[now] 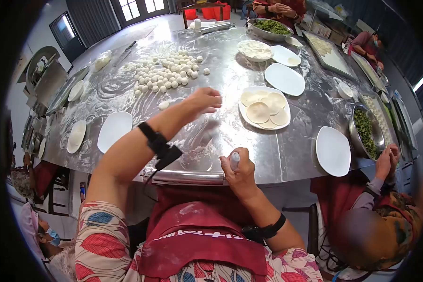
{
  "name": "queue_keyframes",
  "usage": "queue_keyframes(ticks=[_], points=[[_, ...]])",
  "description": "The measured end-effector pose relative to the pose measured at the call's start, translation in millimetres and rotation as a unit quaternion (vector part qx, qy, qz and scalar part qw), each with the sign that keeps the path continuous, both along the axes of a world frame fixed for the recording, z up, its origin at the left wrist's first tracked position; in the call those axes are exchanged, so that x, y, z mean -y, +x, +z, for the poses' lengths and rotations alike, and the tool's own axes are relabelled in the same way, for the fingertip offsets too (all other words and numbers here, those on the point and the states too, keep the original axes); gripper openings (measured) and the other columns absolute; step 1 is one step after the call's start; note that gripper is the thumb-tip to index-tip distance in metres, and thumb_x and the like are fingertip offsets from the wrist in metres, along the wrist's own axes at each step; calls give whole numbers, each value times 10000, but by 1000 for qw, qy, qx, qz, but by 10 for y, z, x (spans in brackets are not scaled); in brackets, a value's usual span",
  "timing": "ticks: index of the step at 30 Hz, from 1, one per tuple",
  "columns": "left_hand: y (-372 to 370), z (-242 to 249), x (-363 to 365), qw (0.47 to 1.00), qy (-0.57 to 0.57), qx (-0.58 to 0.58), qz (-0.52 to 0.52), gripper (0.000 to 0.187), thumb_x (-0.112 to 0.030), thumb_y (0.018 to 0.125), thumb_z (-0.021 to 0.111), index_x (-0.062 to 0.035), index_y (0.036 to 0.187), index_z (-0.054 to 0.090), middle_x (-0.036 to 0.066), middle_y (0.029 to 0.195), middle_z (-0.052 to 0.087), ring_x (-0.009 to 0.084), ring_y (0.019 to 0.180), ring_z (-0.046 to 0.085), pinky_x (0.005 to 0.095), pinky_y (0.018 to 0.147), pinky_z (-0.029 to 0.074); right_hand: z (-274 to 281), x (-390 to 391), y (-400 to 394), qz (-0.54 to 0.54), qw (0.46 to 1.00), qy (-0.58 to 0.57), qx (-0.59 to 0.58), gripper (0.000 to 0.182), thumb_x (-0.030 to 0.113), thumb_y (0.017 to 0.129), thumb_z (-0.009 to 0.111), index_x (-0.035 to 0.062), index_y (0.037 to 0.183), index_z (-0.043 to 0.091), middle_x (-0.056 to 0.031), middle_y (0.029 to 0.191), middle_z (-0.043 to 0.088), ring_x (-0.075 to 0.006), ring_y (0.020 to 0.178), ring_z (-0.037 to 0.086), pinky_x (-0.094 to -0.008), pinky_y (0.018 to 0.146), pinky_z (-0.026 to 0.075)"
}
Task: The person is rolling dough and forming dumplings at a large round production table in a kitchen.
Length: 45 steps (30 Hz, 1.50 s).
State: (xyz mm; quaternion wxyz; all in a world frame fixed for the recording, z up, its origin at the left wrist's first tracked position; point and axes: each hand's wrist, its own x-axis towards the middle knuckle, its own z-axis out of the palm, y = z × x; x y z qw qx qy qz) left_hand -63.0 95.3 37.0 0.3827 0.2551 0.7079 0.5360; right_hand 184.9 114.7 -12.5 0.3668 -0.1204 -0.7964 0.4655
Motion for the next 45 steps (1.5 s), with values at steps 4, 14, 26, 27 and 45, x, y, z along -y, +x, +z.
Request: queue_keyframes(ticks=[4,14,26,27,45], points=[[-344,70,858,997,-11,-42,66,265,-191,843,638,-11,1030,583,63,956,602,162,898,590,302,788,487,5,0,-17,-20,999,27,-10,267,43,808,689,42,932,452,-105,636,571,-220,538,611,-319,484,461],[-613,-464,1631,905,-268,-325,66,260,-240,757,702,-28,880,616,95,790,620,189,707,611,341,627,497,-30,-26,-117,-15,1000,-19,1,216,34,838,650,43,917,449,-60,641,547,-135,519,578,-269,469,453],[82,-379,1449,871,-248,-419,-64,341,-236,642,764,-53,844,561,155,881,620,331,899,599,405,748,470,44,77,-44,-16,999,-36,1,192,57,876,625,44,923,439,-40,666,537,-98,526,553,-238,459,440],[51,-416,1478,869,-231,-433,-64,336,-239,639,772,-50,829,570,153,865,628,324,874,608,402,730,474,51,64,-60,-13,999,-37,-2,193,58,876,625,44,923,439,-40,667,536,-97,525,552,-236,459,440],[398,-483,1407,958,-129,-256,-9,118,-118,729,709,-38,815,694,76,708,666,152,663,621,298,625,486,90,-96,-421,-19,999,-34,17,208,56,856,638,55,934,445,-43,621,542,-98,508,544,-246,457,431]])
